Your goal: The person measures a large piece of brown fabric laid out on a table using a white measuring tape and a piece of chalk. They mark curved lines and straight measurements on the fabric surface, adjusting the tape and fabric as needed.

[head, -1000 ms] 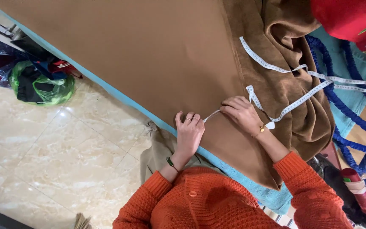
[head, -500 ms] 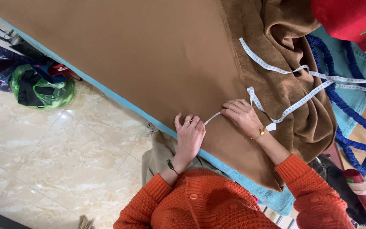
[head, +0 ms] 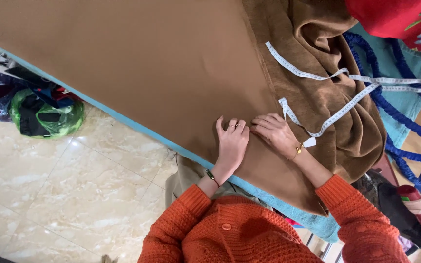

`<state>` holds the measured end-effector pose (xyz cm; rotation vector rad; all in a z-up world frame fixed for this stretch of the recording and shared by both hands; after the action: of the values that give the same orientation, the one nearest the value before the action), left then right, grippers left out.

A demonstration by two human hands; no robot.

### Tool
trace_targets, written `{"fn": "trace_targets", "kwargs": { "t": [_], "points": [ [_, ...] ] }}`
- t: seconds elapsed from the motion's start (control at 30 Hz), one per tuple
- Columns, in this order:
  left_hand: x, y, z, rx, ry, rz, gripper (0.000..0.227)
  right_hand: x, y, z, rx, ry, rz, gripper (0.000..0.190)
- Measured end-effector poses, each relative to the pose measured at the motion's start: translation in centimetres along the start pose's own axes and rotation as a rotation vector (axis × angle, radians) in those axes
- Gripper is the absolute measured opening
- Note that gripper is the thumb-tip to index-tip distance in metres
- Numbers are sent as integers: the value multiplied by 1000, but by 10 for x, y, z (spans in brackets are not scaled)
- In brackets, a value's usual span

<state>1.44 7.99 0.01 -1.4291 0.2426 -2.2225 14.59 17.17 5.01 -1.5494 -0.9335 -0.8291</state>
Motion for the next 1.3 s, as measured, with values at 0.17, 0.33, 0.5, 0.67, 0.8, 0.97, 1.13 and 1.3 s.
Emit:
{"fn": "trace_targets", "kwargs": {
  "t": [0.17,0.33,0.5,0.67,0.8,0.97,1.13,1.3],
  "points": [
    [7,-10,4,-62,4,71,11,8,10,4,-151,-46,94,14],
    [13,-14,7,-71,-8,100,12,16,48,19,-244,37,135,11],
    [21,-18,9,-73,-24,102,10,19,54,21,-226,133,130,6],
    [25,-20,9,-62,-45,11,7,16,52,22,-204,229,125,6],
    [26,-22,9,-56,-41,-34,7,15,58,23,-172,250,102,10],
    [25,-24,9,-41,-57,-68,8,14,63,23,-161,255,45,8],
    [22,-22,9,-41,-81,-83,8,10,68,26,-160,264,13,6],
    [20,-20,8,-40,-85,-99,8,15,62,25,-167,280,-18,5]
  ]
}}
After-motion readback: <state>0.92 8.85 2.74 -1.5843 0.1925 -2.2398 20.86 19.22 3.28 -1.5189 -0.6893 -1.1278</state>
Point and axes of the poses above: each hand's wrist, its own y-axis away from the middle knuckle, its own x-axis out of the back of the hand, z = x × y, the point moved 2 cm from there along -y, towards the middle knuckle, and after that the axes turned 12 degrees about x, right-handed, at the moved point
